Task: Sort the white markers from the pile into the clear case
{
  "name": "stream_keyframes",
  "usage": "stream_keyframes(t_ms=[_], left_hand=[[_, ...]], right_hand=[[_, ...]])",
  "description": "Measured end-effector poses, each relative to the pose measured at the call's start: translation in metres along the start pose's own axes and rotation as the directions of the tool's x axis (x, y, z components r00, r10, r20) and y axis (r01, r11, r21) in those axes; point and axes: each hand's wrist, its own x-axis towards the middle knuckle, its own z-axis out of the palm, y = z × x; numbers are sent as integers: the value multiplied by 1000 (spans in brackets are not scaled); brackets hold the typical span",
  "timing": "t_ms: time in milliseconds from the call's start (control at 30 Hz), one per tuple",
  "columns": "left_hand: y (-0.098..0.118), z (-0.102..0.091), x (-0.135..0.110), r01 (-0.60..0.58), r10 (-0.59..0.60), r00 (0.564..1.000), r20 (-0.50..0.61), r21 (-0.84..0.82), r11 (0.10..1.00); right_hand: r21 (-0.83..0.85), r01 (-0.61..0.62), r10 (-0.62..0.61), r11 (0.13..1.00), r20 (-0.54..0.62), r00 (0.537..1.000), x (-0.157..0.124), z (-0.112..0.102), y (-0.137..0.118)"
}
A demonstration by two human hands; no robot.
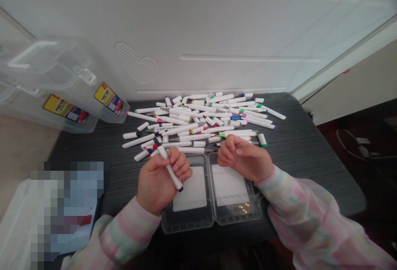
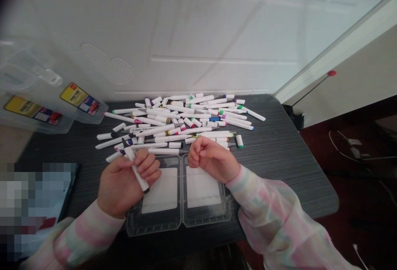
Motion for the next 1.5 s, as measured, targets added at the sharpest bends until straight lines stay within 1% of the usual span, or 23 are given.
stream_keyframes(t_ms=[67, 100, 133, 167, 200, 233, 267, 300, 333, 367, 400, 467, 533, 600, 633, 700, 767, 1000, 1167, 1367, 1500], left_hand=[[0, 0, -1, -1, 1, 1000, 3, 3, 1000], [-1, 0, -1, -2, 2, 1000, 3, 5, 1000], [-1, 0, -1, -2, 2, 1000, 2, 7, 1000], [-1, 0, -1, -1, 1, 1000, 1, 9, 1000], [-1, 0, -1, 2, -2, 1000, -2, 11, 1000], [-1, 1, -1, 4, -4, 1000, -4, 12, 1000], [-1, 1, -1, 7, -7, 1000, -5, 14, 1000], [-1, 1, 0, 9, -9, 1000, -6, 15, 1000], [-1, 1, 0, 10, -10, 1000, -7, 17, 1000], [-1, 1, 0, 11, -11, 1000, -8, 19, 1000], [-1, 1, 0, 10, -10, 1000, -10, 20, 1000], [-1, 1, 1, 9, -9, 1000, -12, 21, 1000], [-1, 0, 1, 8, -8, 1000, -11, 24, 1000], [0, 0, 0, 9, -9, 1000, -7, 26, 1000], [0, 0, 0, 10, -10, 1000, -4, 27, 1000], [0, 0, 0, 9, -9, 1000, 0, 27, 1000], [0, 0, 0, 7, -7, 1000, 2, 27, 1000], [-1, 0, -1, 3, -3, 1000, 9, 26, 1000], [-1, 0, 0, -3, 3, 1000, 2, 23, 1000], [-1, -2, 1, -4, 4, 1000, 11, 16, 1000], [-2, -2, 1, -9, 9, 1000, 13, 12, 1000]], right_hand=[[-115, 39, -43, 993, -37, 998, -1, 0, 2], [-215, 64, -80, 975, -66, 995, -2, 0, 2], [-349, 91, -132, 933, -95, 987, -4, 0, 3], [-510, 116, -198, 853, -111, 974, -5, 1, 4], [-671, 134, -272, 730, -104, 957, -6, 1, 4], [-805, 147, -339, 574, -71, 938, -7, 2, 3], [-899, 158, -390, 408, -15, 921, -8, 3, 3], [-952, 169, -419, 256, 48, 906, -8, 3, 2], [-976, 175, -429, 132, 103, 897, -8, 3, 1], [-984, 172, -432, 38, 139, 891, -7, 3, 0], [-987, 156, -434, -36, 157, 887, -6, 1, -1], [-982, 88, -446, -165, 154, 882, -4, -3, -4], [-958, -8, -470, -286, 133, 873, -2, -9, -6], [-916, -104, -483, -387, 105, 869, 0, -14, -8], [-895, -146, -485, -422, 86, 870, 0, -16, -9], [-861, -207, -479, -465, 48, 876, 1, -19, -10], [-841, -242, -474, -484, 19, 880, 2, -21, -10], [-823, -290, -473, -488, -30, 881, 4, -24, -9], [-809, -302, -492, -505, -18, 870, 4, -26, -8], [-799, -312, -557, -515, 35, 830, 5, -28, -9], [-789, -313, -570, -529, 57, 819, 5, -27, -10]])
